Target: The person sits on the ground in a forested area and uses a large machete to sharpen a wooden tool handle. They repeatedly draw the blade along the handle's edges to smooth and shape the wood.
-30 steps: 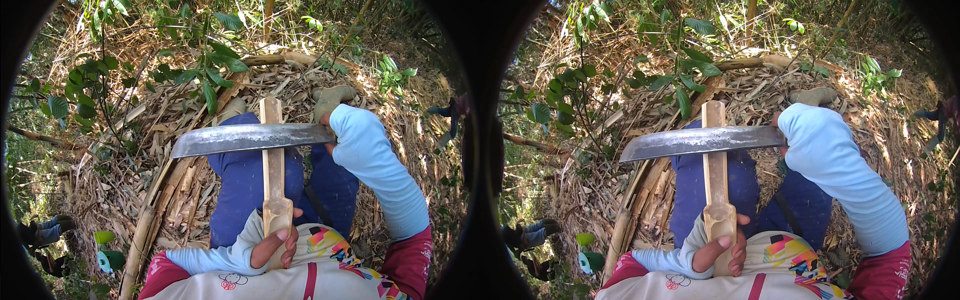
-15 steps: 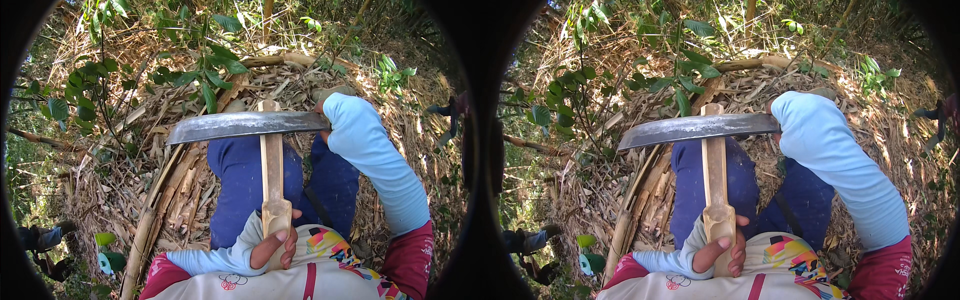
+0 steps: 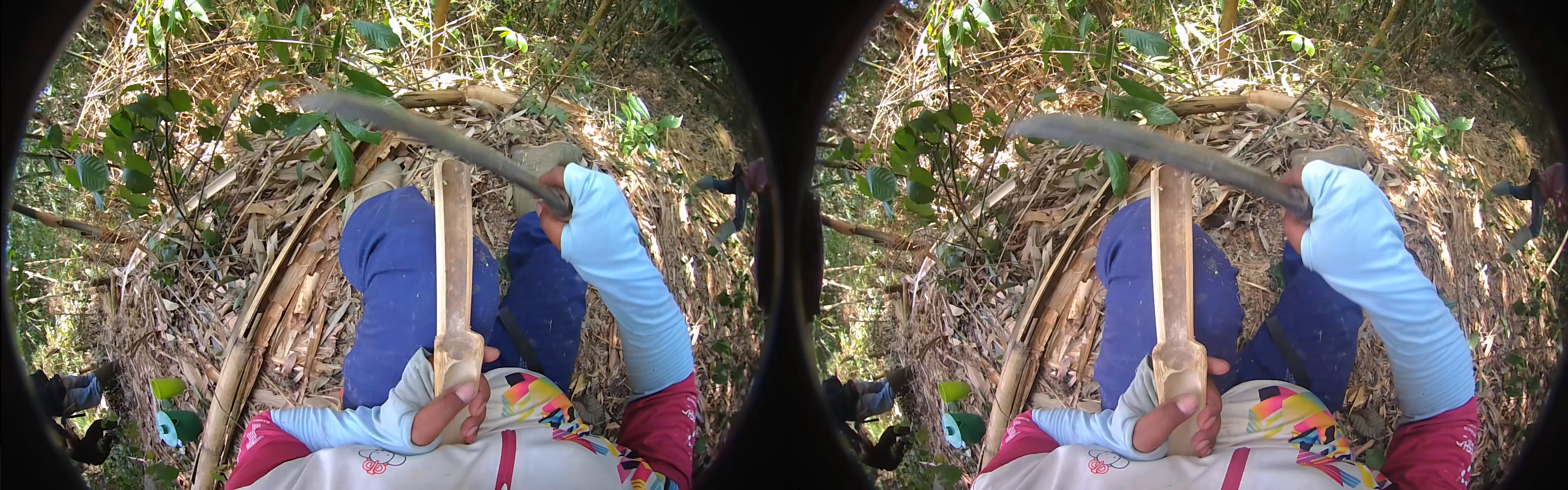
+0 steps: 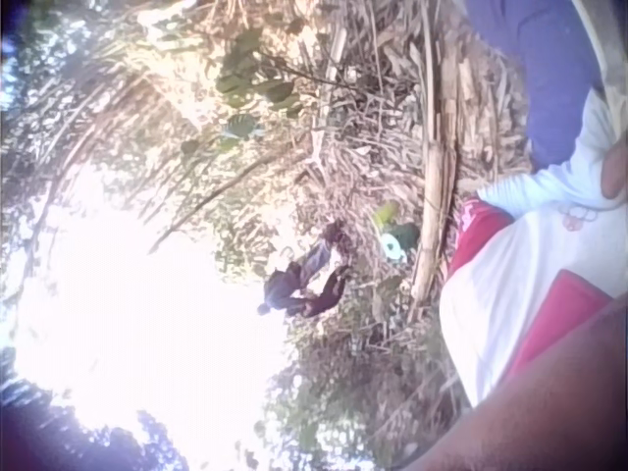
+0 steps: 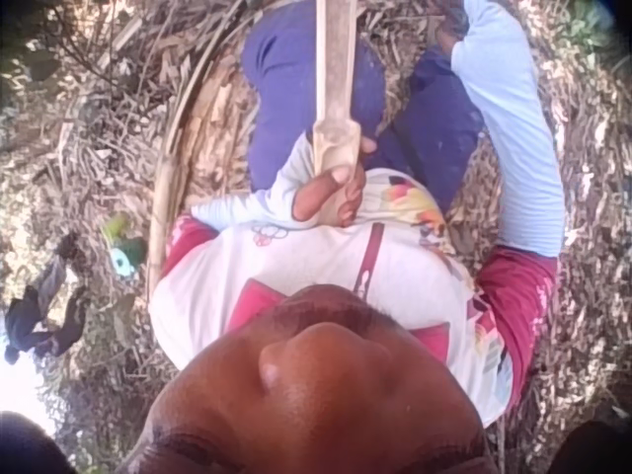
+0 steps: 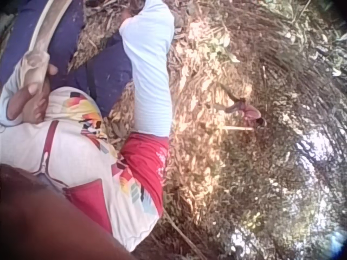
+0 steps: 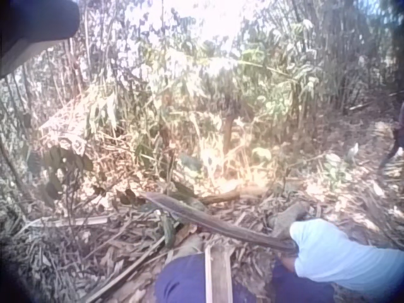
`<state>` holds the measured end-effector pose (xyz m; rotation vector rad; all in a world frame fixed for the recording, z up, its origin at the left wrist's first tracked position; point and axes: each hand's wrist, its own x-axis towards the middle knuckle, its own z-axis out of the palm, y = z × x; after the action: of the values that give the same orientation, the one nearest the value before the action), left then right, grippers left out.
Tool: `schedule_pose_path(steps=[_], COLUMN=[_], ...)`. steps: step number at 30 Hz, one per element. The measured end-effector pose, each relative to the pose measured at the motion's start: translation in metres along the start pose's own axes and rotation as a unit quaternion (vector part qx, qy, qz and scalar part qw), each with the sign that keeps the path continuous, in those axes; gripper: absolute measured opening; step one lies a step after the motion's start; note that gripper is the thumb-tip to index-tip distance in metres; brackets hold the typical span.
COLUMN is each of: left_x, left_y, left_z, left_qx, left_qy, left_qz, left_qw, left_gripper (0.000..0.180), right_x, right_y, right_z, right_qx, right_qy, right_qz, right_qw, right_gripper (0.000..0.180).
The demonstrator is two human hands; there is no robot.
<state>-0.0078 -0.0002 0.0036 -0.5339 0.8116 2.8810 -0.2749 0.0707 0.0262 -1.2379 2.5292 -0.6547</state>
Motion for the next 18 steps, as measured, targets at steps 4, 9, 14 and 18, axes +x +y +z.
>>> schedule_pose_path(steps=[4, 9, 14, 18], left_x=[0.0, -0.001, -0.001, 0.0], left_y=[0.0, -0.001, -0.002, -0.003], left_z=[0.001, 0.003, 0.001, 0.0], left_qx=[-0.004, -0.013, -0.03, -0.031], left_qy=[0.012, 0.012, 0.018, 0.018], left_qz=[-0.006, -0.012, -0.004, -0.006], left_qw=[1.0, 1.0, 0.999, 0.999], left_gripper=[0.043, 0.044, 0.044, 0.043], right_x=[-0.015, -0.009, 0.002, 0.006], right_y=[-0.024, -0.026, -0.032, -0.033], right_z=[-0.014, -0.011, -0.007, -0.009], right_qx=[-0.076, -0.105, -0.125, -0.144], right_qy=[-0.035, -0.063, -0.057, -0.068], right_qz=[-0.093, -0.08, -0.075, -0.075], right_qw=[0.992, 0.989, 0.988, 0.984], right_gripper=[0.031, 0.029, 0.024, 0.022])
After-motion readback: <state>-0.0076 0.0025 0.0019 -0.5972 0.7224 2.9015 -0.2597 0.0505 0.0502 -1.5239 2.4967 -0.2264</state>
